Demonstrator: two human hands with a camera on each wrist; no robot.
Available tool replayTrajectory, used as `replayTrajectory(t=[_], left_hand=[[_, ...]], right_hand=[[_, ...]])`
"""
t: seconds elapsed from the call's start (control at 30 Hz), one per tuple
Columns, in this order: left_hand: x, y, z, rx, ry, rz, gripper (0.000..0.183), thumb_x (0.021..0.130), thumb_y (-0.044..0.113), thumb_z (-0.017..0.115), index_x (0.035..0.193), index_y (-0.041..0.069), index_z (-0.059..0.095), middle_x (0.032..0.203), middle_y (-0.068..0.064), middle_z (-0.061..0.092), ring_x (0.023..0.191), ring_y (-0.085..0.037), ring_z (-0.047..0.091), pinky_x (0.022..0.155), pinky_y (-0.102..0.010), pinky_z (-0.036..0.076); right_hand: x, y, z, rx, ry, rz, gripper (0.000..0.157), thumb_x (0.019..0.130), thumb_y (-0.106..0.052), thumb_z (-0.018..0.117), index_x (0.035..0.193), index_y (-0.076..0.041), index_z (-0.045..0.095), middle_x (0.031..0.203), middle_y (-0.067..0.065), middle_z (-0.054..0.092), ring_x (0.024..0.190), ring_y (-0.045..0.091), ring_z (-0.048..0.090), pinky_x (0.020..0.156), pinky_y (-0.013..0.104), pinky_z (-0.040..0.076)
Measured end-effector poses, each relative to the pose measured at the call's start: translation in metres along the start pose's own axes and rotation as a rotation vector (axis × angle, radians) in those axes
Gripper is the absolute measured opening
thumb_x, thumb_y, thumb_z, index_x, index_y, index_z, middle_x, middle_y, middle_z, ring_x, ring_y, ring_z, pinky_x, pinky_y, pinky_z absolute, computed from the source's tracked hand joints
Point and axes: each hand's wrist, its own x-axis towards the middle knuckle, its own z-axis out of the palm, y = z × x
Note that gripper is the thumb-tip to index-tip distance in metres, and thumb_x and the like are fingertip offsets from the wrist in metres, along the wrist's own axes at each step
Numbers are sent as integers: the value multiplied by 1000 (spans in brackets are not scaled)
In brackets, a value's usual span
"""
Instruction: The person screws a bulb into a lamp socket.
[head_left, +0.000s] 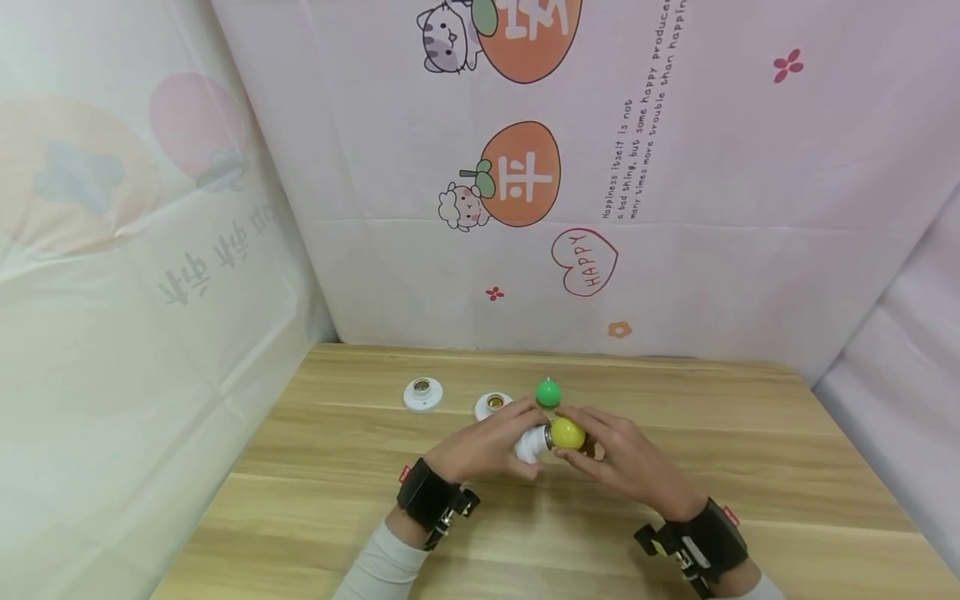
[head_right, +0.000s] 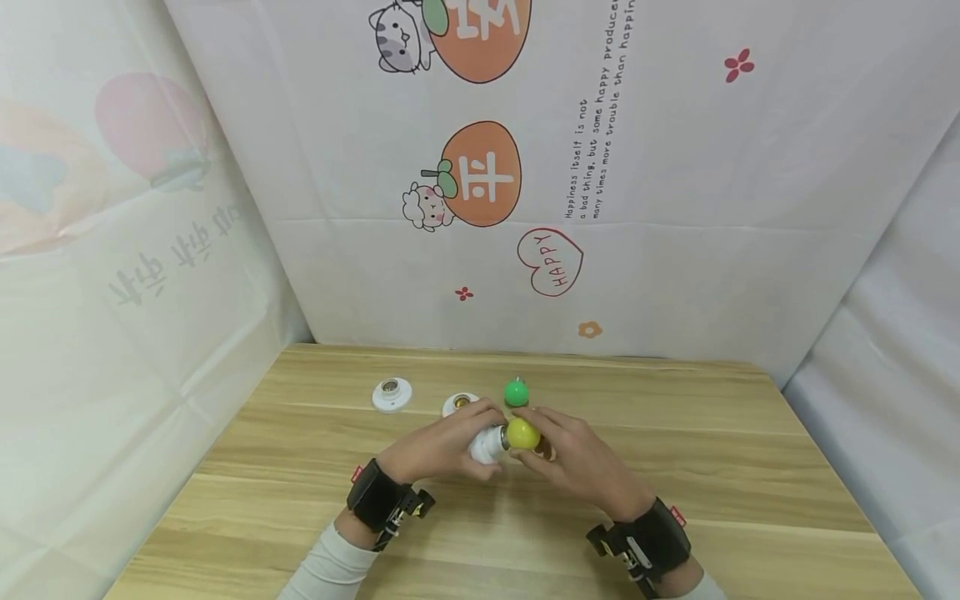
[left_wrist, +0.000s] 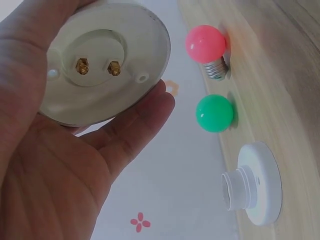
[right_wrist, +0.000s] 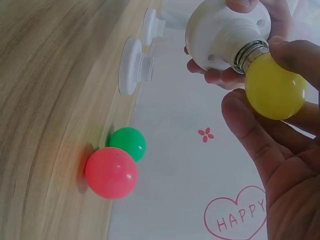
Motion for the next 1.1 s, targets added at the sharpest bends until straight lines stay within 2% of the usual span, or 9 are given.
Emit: replayTrajectory(t=[0.27,0.43,0.63,0.87,1.1], left_hand=[[1,1,0,26,-5,-8,52,75,27,76,120,15,55,122,5,48,107,-4,42,91,-12,41],[0,0,1,40,-5,-7,53,75,27,76,122,15,55,123,5,48,109,-4,42,93,-12,40],[-1,1,0,40,-14,-46,52,75,27,76,120,16,55,120,8,47,106,-4,42,88,-12,42],[-1,3,-2,20,-20,-66,53,75,26,77,122,18,54,120,8,47,106,-5,43,87,-13,43],[-1,0,0,-101,-4,-90,57,73,22,79,120,19,47,109,9,50,97,-5,50,79,-14,47]], right_hand=[[-1,0,1,6,-13,61,49,85,-25,73,129,-11,58,89,-12,55,64,5,53,50,14,46],[-2,1,2,-4,-53,104,46,88,-31,69,127,-10,58,93,-8,59,67,6,55,52,16,48],[-3,2,3,-15,-79,143,47,89,-37,67,127,-12,57,95,-8,58,69,7,56,53,18,50],[-1,2,4,25,-68,128,52,88,-32,69,133,-14,49,107,-8,52,76,9,55,58,19,51],[0,3,5,82,-30,55,52,82,-21,76,127,-9,53,121,-3,53,89,5,55,65,21,54]])
